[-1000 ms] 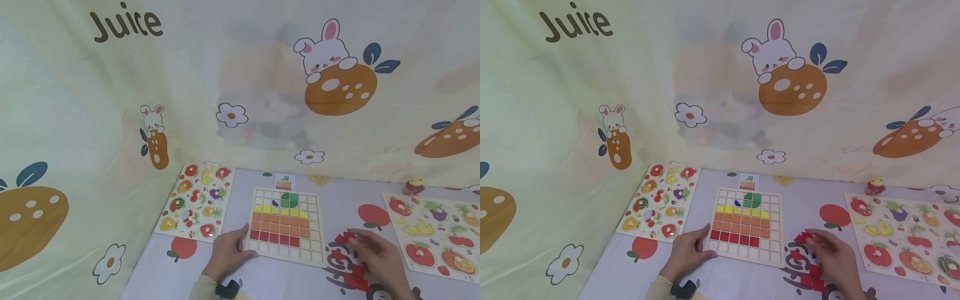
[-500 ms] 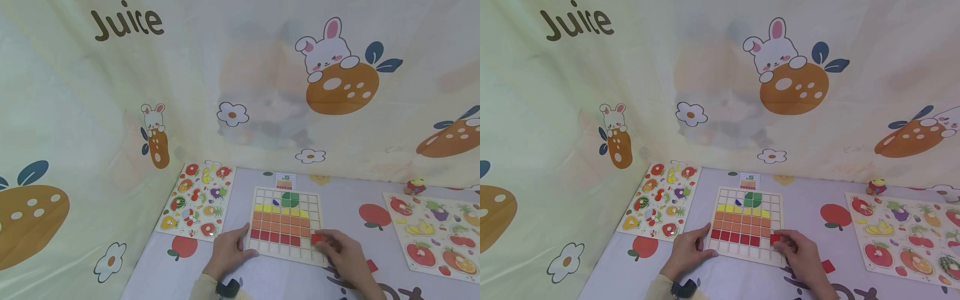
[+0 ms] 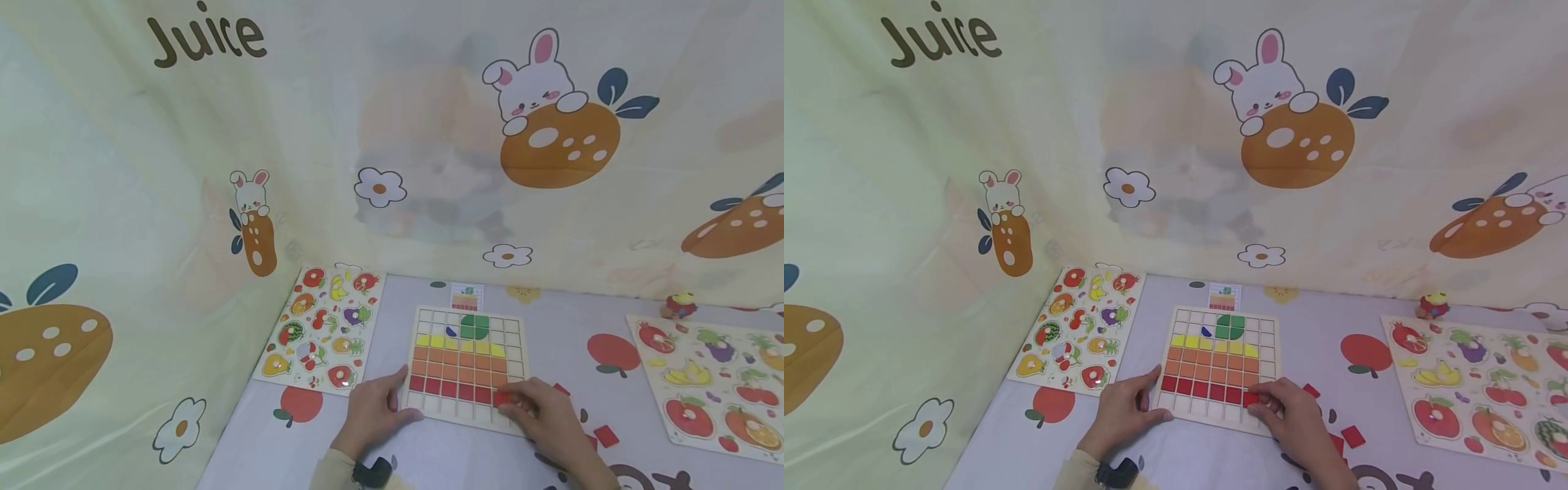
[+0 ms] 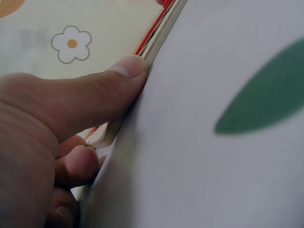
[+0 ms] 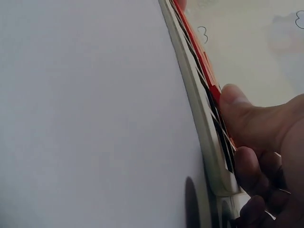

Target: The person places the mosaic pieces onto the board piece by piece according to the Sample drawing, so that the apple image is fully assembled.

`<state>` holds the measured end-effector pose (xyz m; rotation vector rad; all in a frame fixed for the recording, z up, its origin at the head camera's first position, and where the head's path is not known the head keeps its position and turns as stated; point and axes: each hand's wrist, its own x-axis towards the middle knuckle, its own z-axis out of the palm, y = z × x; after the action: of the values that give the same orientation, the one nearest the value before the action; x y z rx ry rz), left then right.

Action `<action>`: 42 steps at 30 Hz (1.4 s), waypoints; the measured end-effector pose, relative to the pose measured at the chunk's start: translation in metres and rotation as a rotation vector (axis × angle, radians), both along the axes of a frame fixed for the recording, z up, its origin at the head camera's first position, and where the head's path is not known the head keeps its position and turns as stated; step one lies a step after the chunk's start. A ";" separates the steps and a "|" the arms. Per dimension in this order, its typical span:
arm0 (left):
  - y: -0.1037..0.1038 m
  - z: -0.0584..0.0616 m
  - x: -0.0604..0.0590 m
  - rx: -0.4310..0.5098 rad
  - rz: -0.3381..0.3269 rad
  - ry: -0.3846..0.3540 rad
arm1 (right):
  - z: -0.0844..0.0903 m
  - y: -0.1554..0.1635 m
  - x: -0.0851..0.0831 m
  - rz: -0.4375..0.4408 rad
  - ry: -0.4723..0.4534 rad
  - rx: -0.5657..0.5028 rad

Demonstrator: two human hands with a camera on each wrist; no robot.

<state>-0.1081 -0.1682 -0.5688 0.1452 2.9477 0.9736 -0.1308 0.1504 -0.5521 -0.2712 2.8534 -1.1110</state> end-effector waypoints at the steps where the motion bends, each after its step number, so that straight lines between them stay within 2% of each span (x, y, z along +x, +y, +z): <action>1: 0.000 0.000 0.000 0.001 0.000 0.003 | 0.000 0.000 0.000 0.000 0.004 0.001; 14: 0.000 0.001 0.001 0.001 -0.003 0.015 | -0.004 -0.001 -0.002 -0.003 0.060 0.024; 22: -0.001 0.000 0.003 -0.002 0.001 0.001 | 0.002 -0.003 -0.005 -0.005 0.028 0.068; 31: -0.001 -0.001 0.002 -0.004 0.000 0.014 | 0.000 -0.001 -0.007 -0.006 0.008 0.061; 37: 0.002 0.000 0.001 0.004 -0.002 0.008 | 0.006 0.020 -0.004 -0.040 0.058 0.046; 39: 0.002 0.001 0.002 0.005 -0.001 0.003 | 0.010 0.033 -0.003 -0.057 0.062 0.082; 42: 0.001 0.003 0.001 0.002 0.005 -0.008 | 0.015 0.056 -0.001 -0.054 0.013 0.171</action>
<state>-0.1067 -0.1676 -0.5659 0.1344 2.9415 0.9750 -0.1321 0.2066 -0.5372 -0.1917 2.9599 -0.8681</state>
